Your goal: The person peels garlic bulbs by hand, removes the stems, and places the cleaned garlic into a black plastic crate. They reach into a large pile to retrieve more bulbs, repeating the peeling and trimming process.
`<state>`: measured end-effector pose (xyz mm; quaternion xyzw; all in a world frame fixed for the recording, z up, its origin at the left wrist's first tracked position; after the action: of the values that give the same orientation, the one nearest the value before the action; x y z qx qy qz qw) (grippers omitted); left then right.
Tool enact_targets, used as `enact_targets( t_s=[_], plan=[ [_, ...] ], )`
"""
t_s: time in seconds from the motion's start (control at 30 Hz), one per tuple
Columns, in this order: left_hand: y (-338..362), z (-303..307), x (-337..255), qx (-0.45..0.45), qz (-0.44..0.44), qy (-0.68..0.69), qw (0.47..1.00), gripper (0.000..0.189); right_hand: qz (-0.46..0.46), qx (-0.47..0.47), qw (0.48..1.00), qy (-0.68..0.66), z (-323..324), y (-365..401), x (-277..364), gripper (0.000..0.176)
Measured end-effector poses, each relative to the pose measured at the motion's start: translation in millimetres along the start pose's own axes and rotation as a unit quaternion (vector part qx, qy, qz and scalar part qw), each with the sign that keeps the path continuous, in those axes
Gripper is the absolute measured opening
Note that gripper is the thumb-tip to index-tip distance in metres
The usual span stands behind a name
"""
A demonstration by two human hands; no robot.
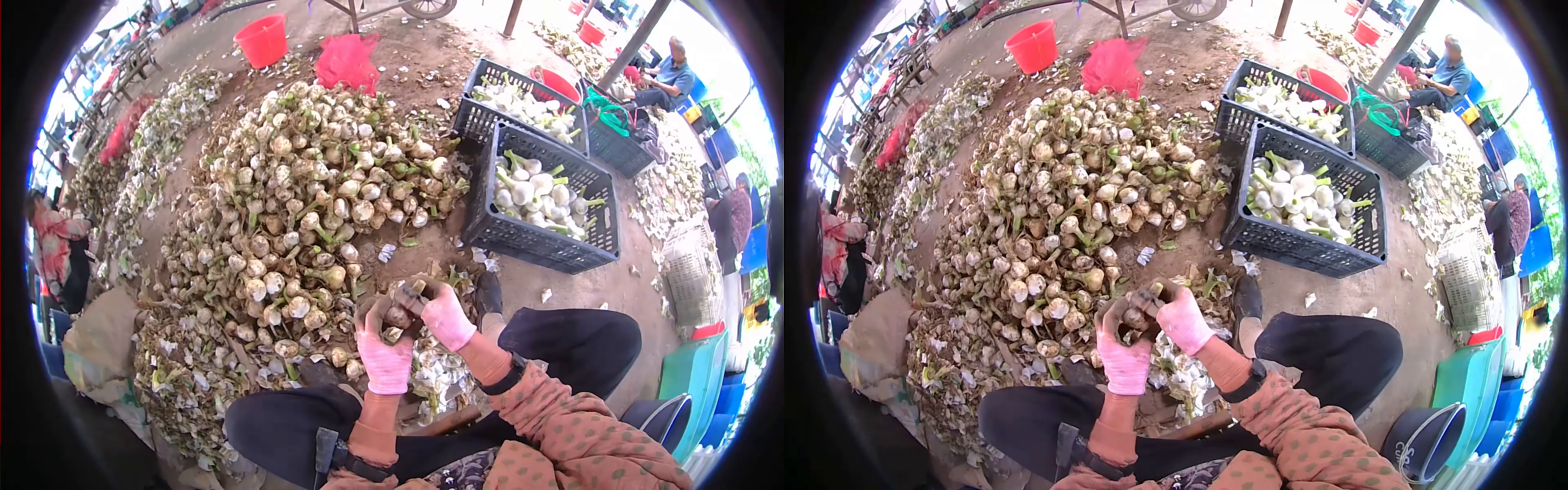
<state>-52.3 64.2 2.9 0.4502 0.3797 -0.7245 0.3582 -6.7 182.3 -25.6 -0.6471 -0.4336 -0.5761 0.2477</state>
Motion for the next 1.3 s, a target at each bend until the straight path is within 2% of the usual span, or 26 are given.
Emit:
enact_targets(
  t_s=[0.07, 0.1, 0.33, 0.4, 0.5, 0.57, 0.67, 0.73, 0.8, 0.87, 0.93, 1.0, 1.07, 1.13, 1.2, 1.23, 1.27, 1.3],
  plan=[
    [2.1, 3.7, 1.6, -0.004, 0.005, 0.030, 1.000, 0.057, -0.026, -0.061, 0.997, 0.026, 5.7, 5.3, 0.8, 0.021],
    [2.7, 5.7, -0.2, -0.007, 0.001, 0.031, 0.999, 0.057, -0.003, -0.068, 0.997, 0.044, 6.1, 6.5, 0.2, 0.020],
    [7.3, 10.9, -0.8, 0.008, -0.008, 0.009, 1.000, 0.061, -0.014, -0.015, 0.997, 0.076, 3.4, 15.1, 10.6, 0.019],
    [6.2, 12.3, -3.0, 0.011, -0.007, 0.017, 1.000, 0.062, 0.022, 0.034, 0.990, 0.136, -3.1, 15.4, 19.5, 0.021],
    [5.0, 13.8, 1.7, 0.010, 0.019, 0.053, 0.998, 0.063, 0.005, 0.066, 0.981, 0.184, -5.3, 19.1, 25.2, 0.027],
    [5.0, 14.1, 9.0, 0.007, 0.045, 0.083, 0.995, 0.062, -0.003, 0.044, 0.985, 0.169, 0.2, 19.9, 18.4, 0.029],
    [6.4, 2.7, 13.8, 0.052, 0.084, 0.139, 0.985, 0.060, -0.024, 0.014, 0.983, 0.180, 10.4, 20.8, 11.3, 0.031],
    [13.0, -8.5, 22.0, 0.062, 0.195, 0.333, 0.921, 0.058, -0.036, 0.010, 0.978, 0.205, 13.5, 22.0, 12.1, 0.031],
    [13.4, -12.0, 30.8, 0.059, 0.190, 0.350, 0.915, 0.055, -0.060, 0.010, 0.981, 0.183, 17.3, 26.2, 14.5, 0.033],
    [11.6, -11.3, 28.1, 0.059, 0.186, 0.367, 0.910, 0.052, -0.045, 0.021, 0.980, 0.191, 22.2, 27.4, 17.3, 0.034],
    [19.4, -20.4, 30.6, 0.094, 0.276, 0.419, 0.860, 0.046, -0.031, 0.033, 0.979, 0.198, 26.7, 27.9, 21.2, 0.034],
    [22.2, -23.5, 30.7, 0.126, 0.287, 0.418, 0.853, 0.043, -0.057, 0.073, 0.983, 0.161, 25.5, 28.5, 18.8, 0.033],
    [30.1, -35.3, 35.9, 0.153, 0.353, 0.490, 0.782, 0.042, -0.065, 0.074, 0.983, 0.153, 29.2, 28.6, 19.6, 0.033],
    [33.1, -39.4, 28.3, 0.158, 0.351, 0.490, 0.782, 0.041, -0.083, 0.077, 0.984, 0.136, 32.5, 31.6, 16.4, 0.034],
    [27.2, -36.2, 15.2, 0.155, 0.295, 0.454, 0.826, 0.038, -0.105, 0.070, 0.984, 0.125, 37.5, 33.7, 10.6, 0.033],
    [27.7, -38.4, 16.7, 0.159, 0.296, 0.453, 0.826, 0.038, -0.129, 0.068, 0.982, 0.117, 39.1, 35.4, 5.3, 0.032],
    [22.1, -33.8, 14.0, 0.159, 0.238, 0.389, 0.876, 0.041, -0.130, 0.066, 0.983, 0.114, 38.4, 36.3, 4.1, 0.032],
    [18.2, -28.6, 9.6, 0.157, 0.178, 0.322, 0.916, 0.045, -0.077, 0.072, 0.979, 0.177, 35.1, 35.4, 11.6, 0.030]
  ],
)
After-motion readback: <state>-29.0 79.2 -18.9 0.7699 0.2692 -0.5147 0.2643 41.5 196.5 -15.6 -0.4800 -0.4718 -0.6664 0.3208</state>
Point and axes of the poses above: each hand's wrist, its own y-axis away from the middle knuckle, its own z-axis out of the back of the hand, x = y × z, the point moved 9 cm from there along -y, towards the middle knuckle
